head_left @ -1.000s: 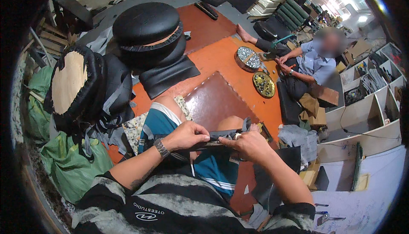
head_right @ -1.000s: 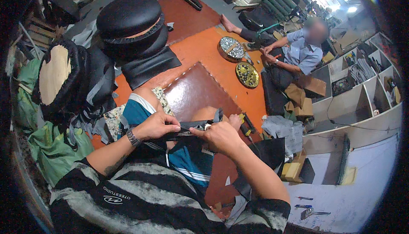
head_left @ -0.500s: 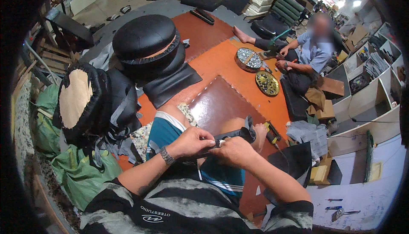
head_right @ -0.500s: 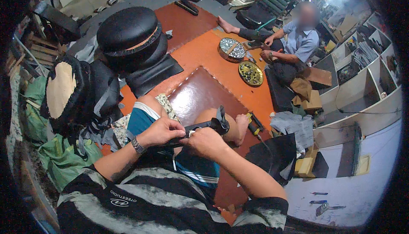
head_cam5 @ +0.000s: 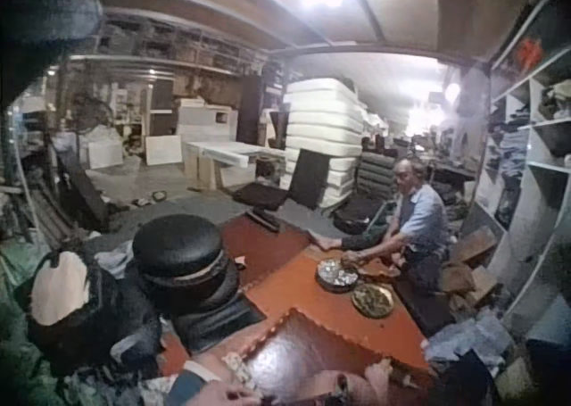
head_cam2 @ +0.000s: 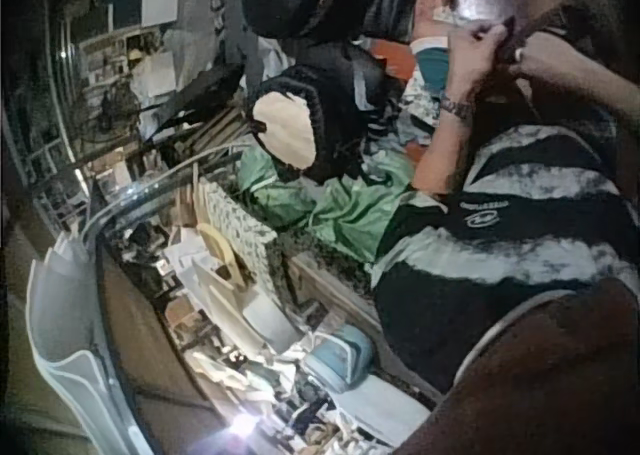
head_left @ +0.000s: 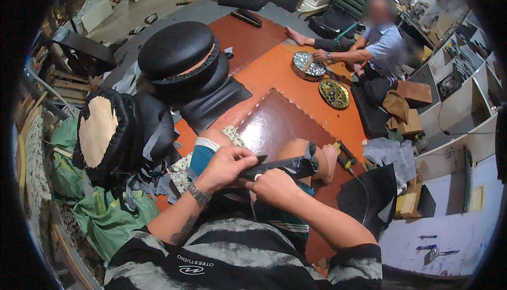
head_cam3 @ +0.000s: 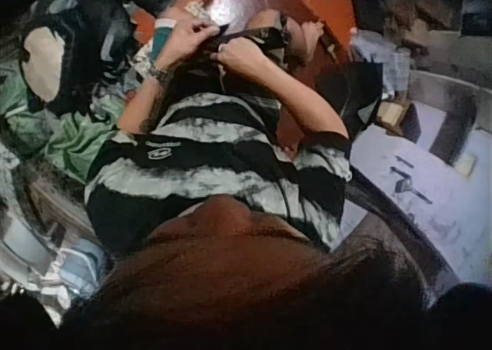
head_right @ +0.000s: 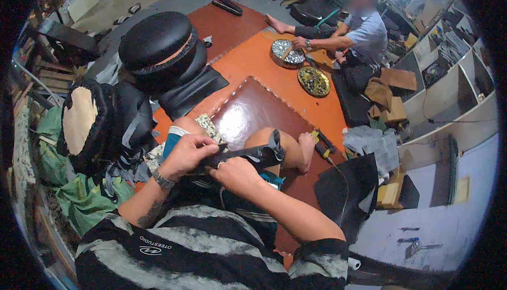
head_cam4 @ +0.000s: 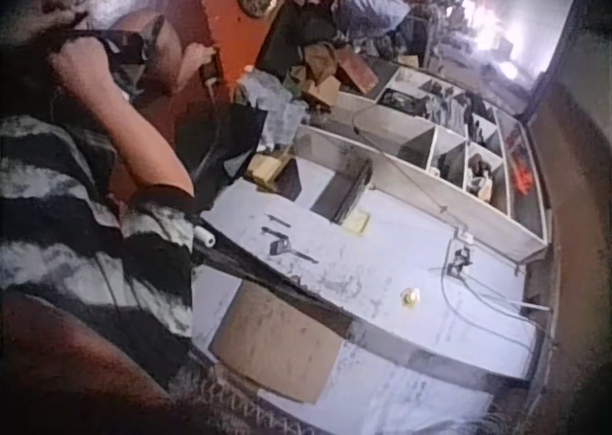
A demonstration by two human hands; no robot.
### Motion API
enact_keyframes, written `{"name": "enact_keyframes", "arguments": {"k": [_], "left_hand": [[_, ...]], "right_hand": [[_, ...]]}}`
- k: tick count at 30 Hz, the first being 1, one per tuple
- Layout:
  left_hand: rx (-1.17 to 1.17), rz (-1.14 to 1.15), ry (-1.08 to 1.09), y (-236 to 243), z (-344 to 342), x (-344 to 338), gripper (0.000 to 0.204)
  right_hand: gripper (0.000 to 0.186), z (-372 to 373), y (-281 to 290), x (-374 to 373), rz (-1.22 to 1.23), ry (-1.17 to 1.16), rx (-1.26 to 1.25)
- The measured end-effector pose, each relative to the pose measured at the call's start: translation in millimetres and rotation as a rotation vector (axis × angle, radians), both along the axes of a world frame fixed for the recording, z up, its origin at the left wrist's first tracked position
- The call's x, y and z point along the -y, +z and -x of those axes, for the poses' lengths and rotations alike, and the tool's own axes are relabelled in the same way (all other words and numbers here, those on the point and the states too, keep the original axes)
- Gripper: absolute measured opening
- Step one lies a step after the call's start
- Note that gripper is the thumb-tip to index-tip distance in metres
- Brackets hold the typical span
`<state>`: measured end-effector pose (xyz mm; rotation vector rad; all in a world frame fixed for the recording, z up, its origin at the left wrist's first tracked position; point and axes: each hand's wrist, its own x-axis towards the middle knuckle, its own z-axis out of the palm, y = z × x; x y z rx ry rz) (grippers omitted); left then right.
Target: The person trims a long strip of black leather using scissors while sitting on the floor. They repeatedly cut small sections from the edge of the leather strip, adjusting its position between cuts.
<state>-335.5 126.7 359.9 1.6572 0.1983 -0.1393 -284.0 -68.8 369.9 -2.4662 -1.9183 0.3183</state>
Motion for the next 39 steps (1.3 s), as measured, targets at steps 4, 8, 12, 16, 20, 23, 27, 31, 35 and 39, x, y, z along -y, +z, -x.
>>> {"name": "enact_keyframes", "arguments": {"k": [4,8,12,16,20,23,27,31,35,39], "left_hand": [[0.048,0.028,0.043,-11,-5,-22,0.016],[-0.140,-0.169,-0.033,-16,3,-46,0.031],[0.080,-0.295,-0.228,-21,8,-35,0.056],[0.152,-0.313,-0.324,-30,-8,9,0.060],[0.145,-0.082,-0.162,-28,-44,47,0.045],[0.249,-0.109,0.010,-29,-71,77,0.038],[0.283,-0.236,0.108,-34,-87,94,0.034],[0.192,-0.110,0.125,-40,-84,86,0.019],[0.117,-0.111,0.096,-35,-81,83,0.018],[0.406,-0.303,0.145,-19,-83,94,0.022]], "right_hand": [[0.045,13,14,8,0.003,-0.102,-0.043],[0.058,17,64,70,0.176,-0.342,-0.270],[0.070,15,94,152,-0.031,-0.626,-0.705],[0.080,57,60,169,-0.623,-0.956,-1.380],[0.079,108,2,124,-1.217,-0.617,-2.162],[0.083,116,-24,94,-1.267,-0.445,-2.427],[0.071,102,-36,77,-1.213,-0.492,-2.448],[0.053,89,-41,78,-1.138,-0.770,-2.389],[0.048,86,-43,68,-1.172,-0.946,-2.363],[0.041,88,-39,46,-1.330,-1.059,-2.293]]}}
